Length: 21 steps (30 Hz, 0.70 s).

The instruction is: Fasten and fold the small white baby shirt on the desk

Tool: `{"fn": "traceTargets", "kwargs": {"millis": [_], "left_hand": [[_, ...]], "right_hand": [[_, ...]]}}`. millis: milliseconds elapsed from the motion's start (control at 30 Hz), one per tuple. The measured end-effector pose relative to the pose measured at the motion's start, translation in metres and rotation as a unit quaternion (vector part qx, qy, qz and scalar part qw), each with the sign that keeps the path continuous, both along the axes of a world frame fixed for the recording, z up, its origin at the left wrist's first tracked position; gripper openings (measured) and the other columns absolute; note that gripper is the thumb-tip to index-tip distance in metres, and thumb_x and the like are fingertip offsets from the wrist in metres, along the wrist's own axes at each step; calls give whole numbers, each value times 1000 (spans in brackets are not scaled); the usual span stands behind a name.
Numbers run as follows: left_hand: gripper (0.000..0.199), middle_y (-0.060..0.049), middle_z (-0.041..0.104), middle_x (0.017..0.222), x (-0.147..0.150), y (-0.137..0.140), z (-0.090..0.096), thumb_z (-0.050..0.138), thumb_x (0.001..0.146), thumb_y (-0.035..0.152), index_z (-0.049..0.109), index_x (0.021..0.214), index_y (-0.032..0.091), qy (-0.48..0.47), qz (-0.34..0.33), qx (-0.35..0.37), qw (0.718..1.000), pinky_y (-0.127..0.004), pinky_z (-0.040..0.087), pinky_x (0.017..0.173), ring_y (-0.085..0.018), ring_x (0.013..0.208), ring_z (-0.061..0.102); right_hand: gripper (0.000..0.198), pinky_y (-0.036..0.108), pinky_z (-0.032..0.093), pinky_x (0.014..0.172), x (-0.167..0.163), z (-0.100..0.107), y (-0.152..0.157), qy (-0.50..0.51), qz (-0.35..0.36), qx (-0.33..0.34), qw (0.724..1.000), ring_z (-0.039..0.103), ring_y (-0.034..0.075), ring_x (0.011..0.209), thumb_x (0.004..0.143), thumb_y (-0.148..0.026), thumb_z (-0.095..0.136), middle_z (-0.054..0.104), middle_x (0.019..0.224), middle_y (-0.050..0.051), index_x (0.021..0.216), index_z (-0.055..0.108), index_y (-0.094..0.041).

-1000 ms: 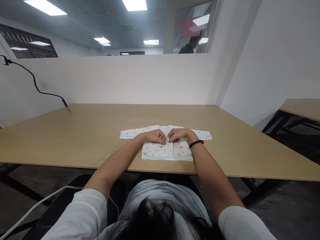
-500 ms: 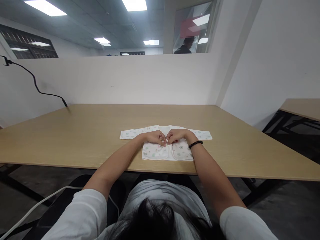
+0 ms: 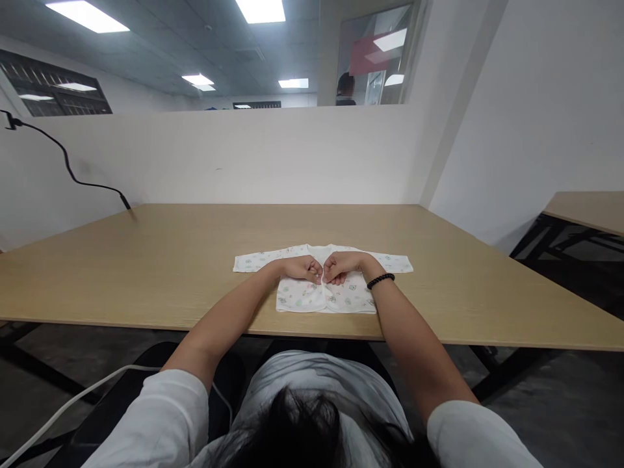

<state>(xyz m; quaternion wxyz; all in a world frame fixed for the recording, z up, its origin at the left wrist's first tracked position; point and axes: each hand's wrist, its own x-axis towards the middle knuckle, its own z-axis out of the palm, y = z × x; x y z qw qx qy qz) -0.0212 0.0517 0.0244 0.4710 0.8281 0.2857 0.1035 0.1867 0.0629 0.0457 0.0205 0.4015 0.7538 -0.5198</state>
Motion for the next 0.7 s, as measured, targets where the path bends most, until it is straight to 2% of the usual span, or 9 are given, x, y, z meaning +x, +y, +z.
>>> {"fn": "traceTargets", "kwargs": {"millis": [333, 567, 700], "left_hand": [[51, 7, 33, 53, -1, 1, -2, 82, 62, 58, 58, 65, 14, -2, 8, 1, 1000, -22, 24, 53, -8, 51, 30], [45, 6, 37, 53, -1, -1, -1, 83, 64, 53, 66, 75, 13, -14, 9, -4, 1000, -22, 25, 53, -8, 51, 33], [46, 5, 35, 51, -2, -3, 1, 74, 72, 58, 66, 74, 13, -17, 11, -19, 1000, -23, 20, 49, -8, 47, 27]], "right_hand": [[38, 18, 57, 62, 1, 2, -3, 16, -16, -15, 1000, 70, 16, 70, 54, -36, 88, 72, 74, 6, 79, 74, -12], [33, 19, 59, 64, -1, 1, -4, 15, -29, -17, 999, 71, 17, 71, 57, -30, 86, 74, 77, 7, 82, 74, -12], [35, 20, 58, 61, -2, 0, -3, 11, -27, -15, 999, 70, 16, 66, 57, -30, 87, 73, 73, 6, 83, 72, -12]]}}
